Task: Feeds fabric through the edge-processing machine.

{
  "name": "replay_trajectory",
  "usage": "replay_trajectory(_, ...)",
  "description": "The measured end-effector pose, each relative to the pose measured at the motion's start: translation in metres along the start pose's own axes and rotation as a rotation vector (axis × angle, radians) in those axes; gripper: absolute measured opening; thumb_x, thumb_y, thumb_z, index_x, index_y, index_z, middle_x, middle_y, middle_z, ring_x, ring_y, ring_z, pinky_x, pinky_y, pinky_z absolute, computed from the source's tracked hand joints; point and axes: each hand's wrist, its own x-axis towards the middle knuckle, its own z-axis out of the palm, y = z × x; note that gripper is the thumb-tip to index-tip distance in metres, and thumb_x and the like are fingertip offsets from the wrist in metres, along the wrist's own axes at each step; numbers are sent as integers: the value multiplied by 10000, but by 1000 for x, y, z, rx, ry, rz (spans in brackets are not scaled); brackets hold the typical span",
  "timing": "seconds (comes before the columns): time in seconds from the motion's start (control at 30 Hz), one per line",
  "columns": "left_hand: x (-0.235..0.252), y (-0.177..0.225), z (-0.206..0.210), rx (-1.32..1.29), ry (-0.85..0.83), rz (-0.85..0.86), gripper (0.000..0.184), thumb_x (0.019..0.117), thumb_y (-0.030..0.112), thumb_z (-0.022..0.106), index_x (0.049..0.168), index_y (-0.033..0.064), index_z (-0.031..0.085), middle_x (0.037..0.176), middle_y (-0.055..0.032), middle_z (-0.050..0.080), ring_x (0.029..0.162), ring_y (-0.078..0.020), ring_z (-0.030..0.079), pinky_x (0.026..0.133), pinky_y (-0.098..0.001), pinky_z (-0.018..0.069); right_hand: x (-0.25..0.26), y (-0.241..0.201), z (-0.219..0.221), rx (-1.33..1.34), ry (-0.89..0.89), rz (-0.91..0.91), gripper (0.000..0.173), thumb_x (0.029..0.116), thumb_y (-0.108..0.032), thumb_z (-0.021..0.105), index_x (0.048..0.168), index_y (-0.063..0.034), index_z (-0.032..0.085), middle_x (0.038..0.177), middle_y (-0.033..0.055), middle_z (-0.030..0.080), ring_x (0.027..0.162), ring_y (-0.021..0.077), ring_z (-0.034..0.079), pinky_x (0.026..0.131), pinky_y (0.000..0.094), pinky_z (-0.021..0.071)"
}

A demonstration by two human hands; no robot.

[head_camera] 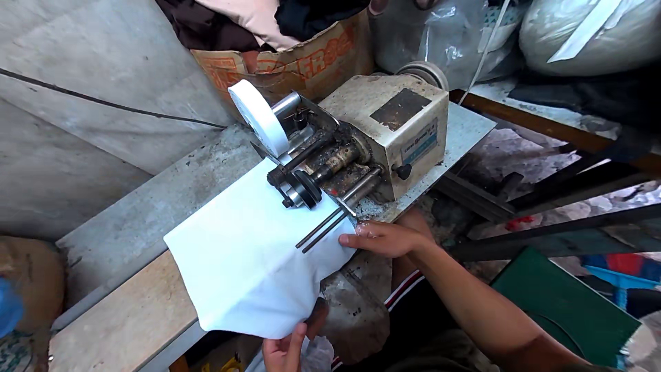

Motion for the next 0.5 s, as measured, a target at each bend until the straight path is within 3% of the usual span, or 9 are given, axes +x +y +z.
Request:
replay_trajectory(0.07, 1, -3, -4, 28, 7, 8, 375, 873, 249, 811, 1206, 232, 639, 1123, 79, 747, 1057, -56, 699, 959, -268, 574, 0, 0, 0, 5, 3, -2, 397, 1107, -345, 421, 1043, -40, 666, 947, -43, 684, 932, -51, 624, 862, 205, 520)
replay_trajectory(0.2, 0, 0, 1, 2, 16, -5, 328, 859, 235, 819, 1165, 247, 703, 1075, 75, 769, 1011, -51, 718, 925, -263, 590, -1, -1, 1, 9, 11, -7, 381, 1107, -333, 426, 1015, -50, 664, 917, -62, 677, 903, -66, 621, 837, 189, 520)
replay_trajectory(0.3, 0, -2, -2, 34, 17, 0, 367, 869, 246, 814, 1197, 230, 649, 1111, 77, 752, 1046, -58, 705, 945, -272, 584, 0, 0, 1, 17, 2, -2, 388, 1109, -334, 421, 1016, -48, 668, 920, -55, 679, 904, -60, 623, 840, 194, 523)
replay_trajectory(0.4, 0, -2, 0, 6, -5, -6, 342, 864, 235, 816, 1181, 239, 688, 1097, 70, 763, 1032, -59, 712, 942, -267, 584, 0, 0, 1, 9, 6, -9, 383, 1108, -334, 424, 981, -59, 658, 886, -62, 669, 872, -64, 617, 804, 186, 516)
replay_trajectory(0.5, 1, -4, -3, 27, -6, 9, 366, 879, 240, 805, 1211, 226, 651, 1131, 71, 747, 1068, -63, 697, 967, -265, 569, 0, 0, 1, 16, 6, -3, 376, 1107, -331, 426, 1007, -58, 664, 912, -68, 674, 898, -71, 617, 831, 184, 516)
